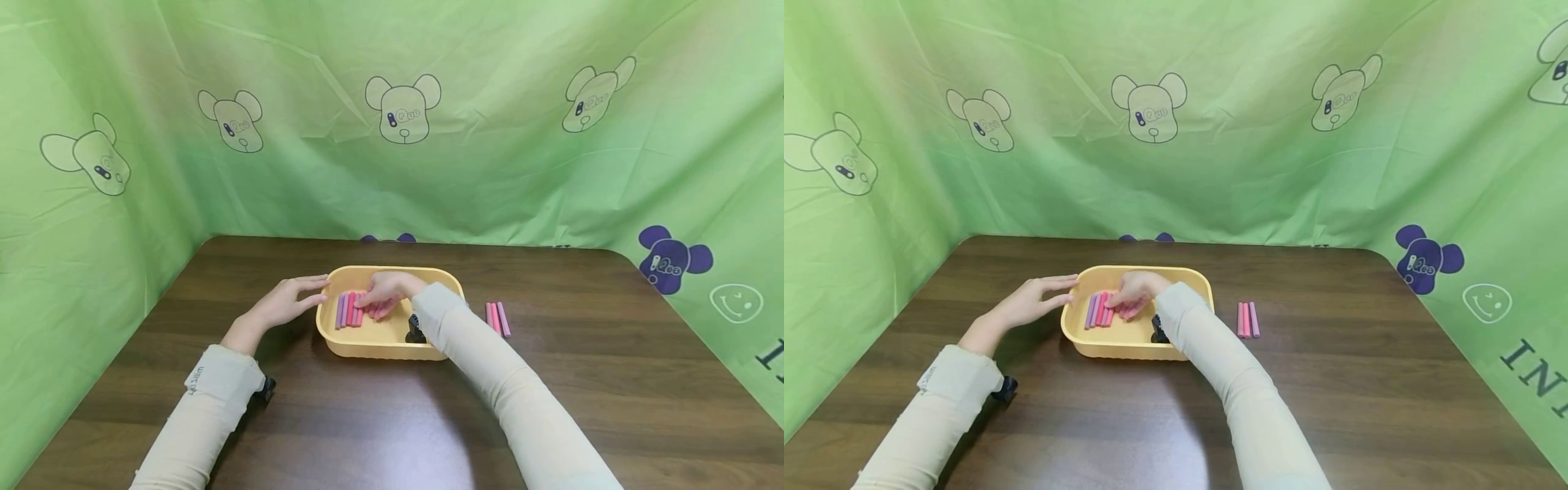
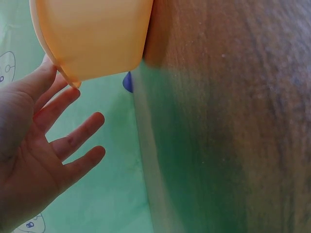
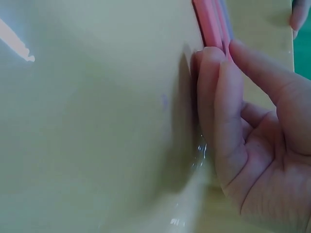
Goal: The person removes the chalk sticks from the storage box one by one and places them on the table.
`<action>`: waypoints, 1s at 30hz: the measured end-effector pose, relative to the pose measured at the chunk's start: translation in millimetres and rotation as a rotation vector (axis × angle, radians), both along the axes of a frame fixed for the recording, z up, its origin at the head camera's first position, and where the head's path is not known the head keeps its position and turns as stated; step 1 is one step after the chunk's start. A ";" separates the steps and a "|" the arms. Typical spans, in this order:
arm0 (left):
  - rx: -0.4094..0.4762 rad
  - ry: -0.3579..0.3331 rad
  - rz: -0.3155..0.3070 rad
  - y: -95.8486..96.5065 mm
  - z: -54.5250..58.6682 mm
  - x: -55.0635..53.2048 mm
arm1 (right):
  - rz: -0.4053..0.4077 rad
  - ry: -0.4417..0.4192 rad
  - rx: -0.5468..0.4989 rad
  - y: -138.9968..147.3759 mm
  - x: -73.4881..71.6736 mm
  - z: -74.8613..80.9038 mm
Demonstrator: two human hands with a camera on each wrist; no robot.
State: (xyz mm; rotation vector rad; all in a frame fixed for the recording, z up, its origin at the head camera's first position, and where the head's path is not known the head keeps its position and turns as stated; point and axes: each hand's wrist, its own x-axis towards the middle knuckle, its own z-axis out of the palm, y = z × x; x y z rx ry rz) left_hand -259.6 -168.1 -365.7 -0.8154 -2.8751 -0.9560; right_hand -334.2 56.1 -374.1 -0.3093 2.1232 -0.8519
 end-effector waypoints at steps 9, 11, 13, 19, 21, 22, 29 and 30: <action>0.001 -0.005 0.002 -0.2 -0.8 -0.5 | -0.025 -0.006 0.017 -1.2 0.9 2.3; -0.002 -0.004 0.002 0.1 -0.7 -0.4 | -0.027 -0.015 0.021 -1.0 0.4 2.6; -0.005 -0.002 0.002 0.2 -0.4 -0.1 | -0.031 -0.025 0.021 -1.0 -0.3 2.6; -0.002 0.009 -0.005 0.4 -1.0 -0.3 | -0.028 -0.059 0.006 0.9 -2.0 1.5; 0.000 0.008 -0.006 0.3 -1.4 -0.6 | -0.023 -0.074 -0.007 2.8 -2.6 1.3; -0.001 0.008 -0.006 0.2 -1.5 -0.7 | -0.023 -0.080 -0.015 3.9 -3.0 1.4; 0.000 0.010 -0.002 -0.2 -1.3 -0.6 | 0.001 -0.084 -0.041 13.2 -3.3 12.1; 0.001 0.011 -0.001 -0.4 -1.5 -0.7 | 0.006 -0.081 -0.042 14.7 -3.0 14.1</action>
